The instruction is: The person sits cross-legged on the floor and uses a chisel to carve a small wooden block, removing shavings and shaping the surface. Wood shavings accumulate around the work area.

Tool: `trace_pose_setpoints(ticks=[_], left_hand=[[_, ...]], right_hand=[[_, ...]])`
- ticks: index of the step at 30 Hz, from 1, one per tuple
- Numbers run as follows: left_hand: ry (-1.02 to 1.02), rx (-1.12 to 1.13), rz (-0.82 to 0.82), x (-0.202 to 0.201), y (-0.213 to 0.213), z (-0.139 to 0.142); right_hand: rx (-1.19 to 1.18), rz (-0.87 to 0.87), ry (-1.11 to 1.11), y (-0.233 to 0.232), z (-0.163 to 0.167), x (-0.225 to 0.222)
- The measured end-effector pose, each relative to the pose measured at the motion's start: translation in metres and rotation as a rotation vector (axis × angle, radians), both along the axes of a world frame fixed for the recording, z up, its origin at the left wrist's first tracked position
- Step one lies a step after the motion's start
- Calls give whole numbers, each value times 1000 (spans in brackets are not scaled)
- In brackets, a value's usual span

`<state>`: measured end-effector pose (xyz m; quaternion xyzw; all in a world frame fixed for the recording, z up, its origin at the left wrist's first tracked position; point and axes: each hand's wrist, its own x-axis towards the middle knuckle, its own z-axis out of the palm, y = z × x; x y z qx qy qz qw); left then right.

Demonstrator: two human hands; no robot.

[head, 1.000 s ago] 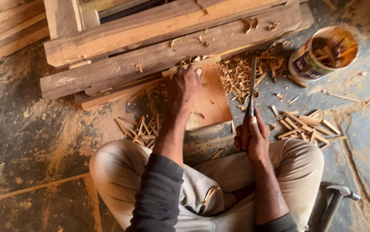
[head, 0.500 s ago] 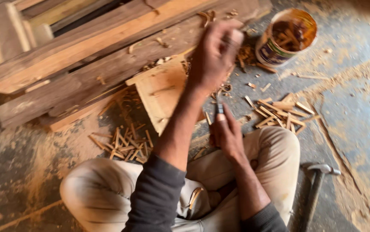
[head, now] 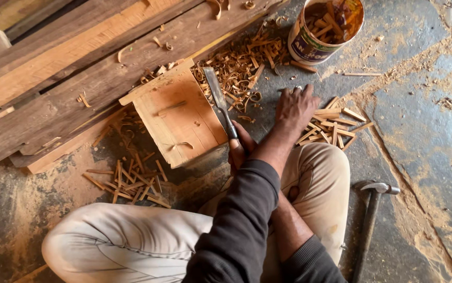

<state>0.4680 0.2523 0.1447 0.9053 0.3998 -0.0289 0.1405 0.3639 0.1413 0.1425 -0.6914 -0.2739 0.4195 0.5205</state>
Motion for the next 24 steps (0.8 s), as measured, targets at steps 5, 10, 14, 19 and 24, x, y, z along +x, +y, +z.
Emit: trace_pose_setpoints(ticks=[5,10,14,19,24], left_hand=[[-87,81,-122,-1,2,1],[-649,76,-80,-67,-11,56],[-803,59,64,-190,-28,103],[-833,-31,356,-310,-47,99],[-664,99,499,-362,-25,46]], right_hand=[[-110,57,11,-1,-10,-5],[56,-105,117,-7,-26,-7],[-59,398,470,-14,-22,6],[39,405,537,-15,-18,-1],[-27,405,365,-13,-13,-10]])
